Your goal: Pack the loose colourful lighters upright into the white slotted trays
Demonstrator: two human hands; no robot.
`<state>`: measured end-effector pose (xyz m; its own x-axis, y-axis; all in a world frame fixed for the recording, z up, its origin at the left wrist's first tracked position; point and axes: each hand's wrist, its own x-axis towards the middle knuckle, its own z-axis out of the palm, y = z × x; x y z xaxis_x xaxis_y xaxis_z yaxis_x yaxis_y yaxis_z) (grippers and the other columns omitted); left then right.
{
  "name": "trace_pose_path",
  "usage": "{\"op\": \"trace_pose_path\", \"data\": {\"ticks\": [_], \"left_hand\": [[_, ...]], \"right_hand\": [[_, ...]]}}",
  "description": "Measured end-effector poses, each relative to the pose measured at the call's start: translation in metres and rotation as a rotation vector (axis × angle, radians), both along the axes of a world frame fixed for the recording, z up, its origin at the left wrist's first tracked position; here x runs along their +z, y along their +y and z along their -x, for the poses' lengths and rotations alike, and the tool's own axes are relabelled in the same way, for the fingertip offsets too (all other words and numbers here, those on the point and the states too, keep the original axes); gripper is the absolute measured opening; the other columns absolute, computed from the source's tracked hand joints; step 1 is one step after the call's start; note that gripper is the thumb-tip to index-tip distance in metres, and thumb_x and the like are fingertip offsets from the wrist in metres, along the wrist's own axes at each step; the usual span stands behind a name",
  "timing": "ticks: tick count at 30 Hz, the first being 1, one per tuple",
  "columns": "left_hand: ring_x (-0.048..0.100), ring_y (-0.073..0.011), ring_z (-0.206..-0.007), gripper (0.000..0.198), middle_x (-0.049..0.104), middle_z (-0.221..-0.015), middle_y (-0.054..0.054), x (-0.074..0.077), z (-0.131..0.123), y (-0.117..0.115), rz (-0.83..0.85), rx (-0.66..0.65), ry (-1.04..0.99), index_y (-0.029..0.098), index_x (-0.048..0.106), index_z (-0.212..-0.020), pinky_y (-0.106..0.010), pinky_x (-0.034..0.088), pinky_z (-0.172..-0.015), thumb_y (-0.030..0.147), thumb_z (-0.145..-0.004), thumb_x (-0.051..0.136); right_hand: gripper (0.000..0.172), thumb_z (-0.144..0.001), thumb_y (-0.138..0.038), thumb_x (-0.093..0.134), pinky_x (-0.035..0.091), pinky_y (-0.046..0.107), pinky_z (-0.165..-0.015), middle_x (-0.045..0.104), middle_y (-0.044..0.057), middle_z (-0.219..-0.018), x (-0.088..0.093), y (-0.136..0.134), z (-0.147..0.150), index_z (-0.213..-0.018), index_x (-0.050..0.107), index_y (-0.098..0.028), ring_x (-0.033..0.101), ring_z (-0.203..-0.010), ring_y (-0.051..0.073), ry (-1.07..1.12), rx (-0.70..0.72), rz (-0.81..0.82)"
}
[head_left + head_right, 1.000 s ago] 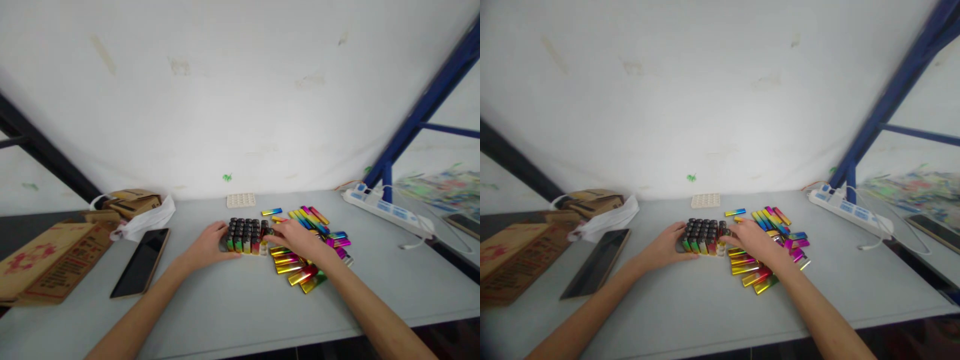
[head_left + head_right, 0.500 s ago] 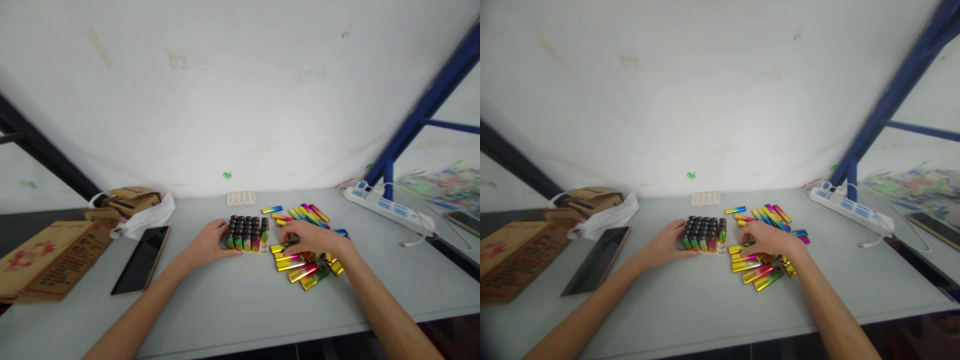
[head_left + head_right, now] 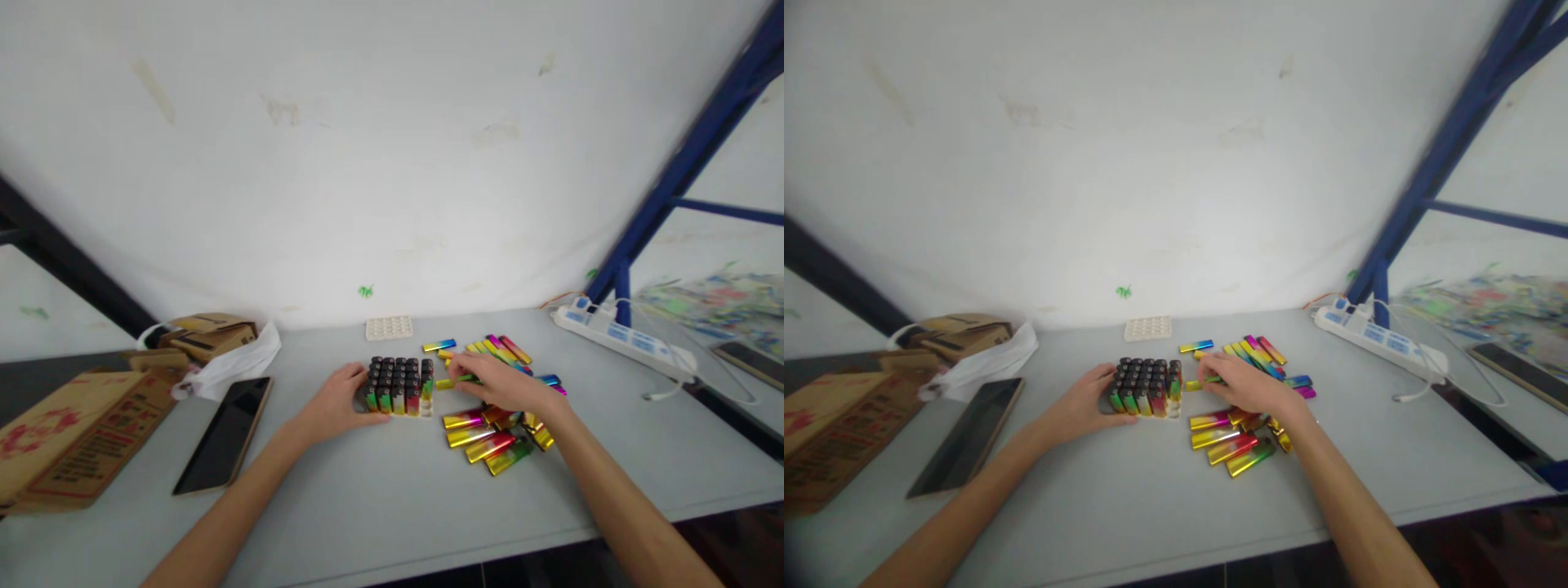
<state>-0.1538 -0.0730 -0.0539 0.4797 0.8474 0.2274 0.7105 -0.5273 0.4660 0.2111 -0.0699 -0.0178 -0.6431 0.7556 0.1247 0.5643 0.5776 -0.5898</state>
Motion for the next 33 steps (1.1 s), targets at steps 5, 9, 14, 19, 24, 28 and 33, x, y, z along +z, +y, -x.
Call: {"op": "trace_pose_path", "data": {"ticks": [5,9,14,19,24,28,33], "left_hand": [[0.071,-0.0358,-0.112,0.062,0.075,-0.12,-0.012,0.001,0.0,0.0,0.02,0.001,0.017,0.024,0.078,-0.109,-0.047,0.058,-0.106,0.072,-0.071,0.089],[0.07,-0.0372,-0.116,0.063,0.074,-0.124,-0.013,0.002,-0.001,-0.001,0.026,0.009,0.003,0.023,0.078,-0.11,-0.05,0.056,-0.109,0.07,-0.07,0.091],[0.07,-0.0367,-0.115,0.062,0.074,-0.124,-0.013,0.004,-0.002,-0.001,0.049,-0.001,0.0,0.022,0.078,-0.111,-0.05,0.056,-0.109,0.068,-0.071,0.091],[0.069,-0.0375,-0.116,0.061,0.075,-0.123,-0.013,0.004,-0.002,-0.001,0.047,0.004,0.005,0.023,0.078,-0.109,-0.05,0.056,-0.109,0.068,-0.07,0.092],[0.069,-0.0372,-0.118,0.063,0.074,-0.126,-0.013,0.003,-0.002,-0.001,0.053,-0.009,0.007,0.023,0.078,-0.114,-0.05,0.054,-0.112,0.067,-0.072,0.092],[0.069,-0.0367,-0.117,0.063,0.074,-0.124,-0.013,0.002,-0.001,0.0,0.038,-0.012,0.024,0.022,0.077,-0.114,-0.049,0.055,-0.11,0.068,-0.073,0.091],[0.07,-0.0382,-0.115,0.065,0.073,-0.122,-0.014,0.0,0.0,0.0,0.022,-0.007,0.034,0.02,0.077,-0.112,-0.051,0.057,-0.107,0.07,-0.072,0.09]], "right_hand": [[0.018,-0.099,-0.035,0.07,0.055,0.039,-0.087,0.076,0.008,-0.113,0.003,0.005,0.004,-0.112,0.072,-0.023,0.069,-0.096,0.024,0.295,-0.133,0.054],[0.041,-0.085,-0.05,0.086,0.051,0.032,-0.069,0.071,0.0,-0.084,0.003,0.005,0.017,-0.113,0.073,-0.022,0.062,-0.072,0.018,0.615,-0.263,0.28],[0.05,-0.076,-0.063,0.09,0.05,0.032,-0.074,0.071,0.002,-0.087,0.004,-0.003,0.039,-0.099,0.075,-0.021,0.062,-0.079,0.018,0.887,-0.33,0.437],[0.049,-0.089,-0.071,0.076,0.052,0.033,-0.074,0.066,0.002,-0.086,0.009,-0.014,0.052,-0.094,0.064,-0.024,0.061,-0.078,0.018,0.969,-0.198,0.522],[0.05,-0.095,-0.075,0.065,0.03,0.026,-0.05,0.037,-0.009,-0.066,0.001,-0.013,0.054,-0.094,0.053,-0.027,0.03,-0.053,0.012,0.84,-0.21,0.452],[0.047,-0.104,-0.067,0.055,0.03,0.028,-0.055,0.042,-0.005,-0.068,-0.007,-0.013,0.055,-0.086,0.054,-0.023,0.037,-0.06,0.014,0.637,-0.291,0.083],[0.052,-0.102,-0.059,0.052,0.026,0.031,-0.059,0.037,-0.005,-0.061,-0.01,-0.013,0.06,-0.066,0.039,-0.024,0.036,-0.06,0.014,0.474,-0.39,-0.096]]}}
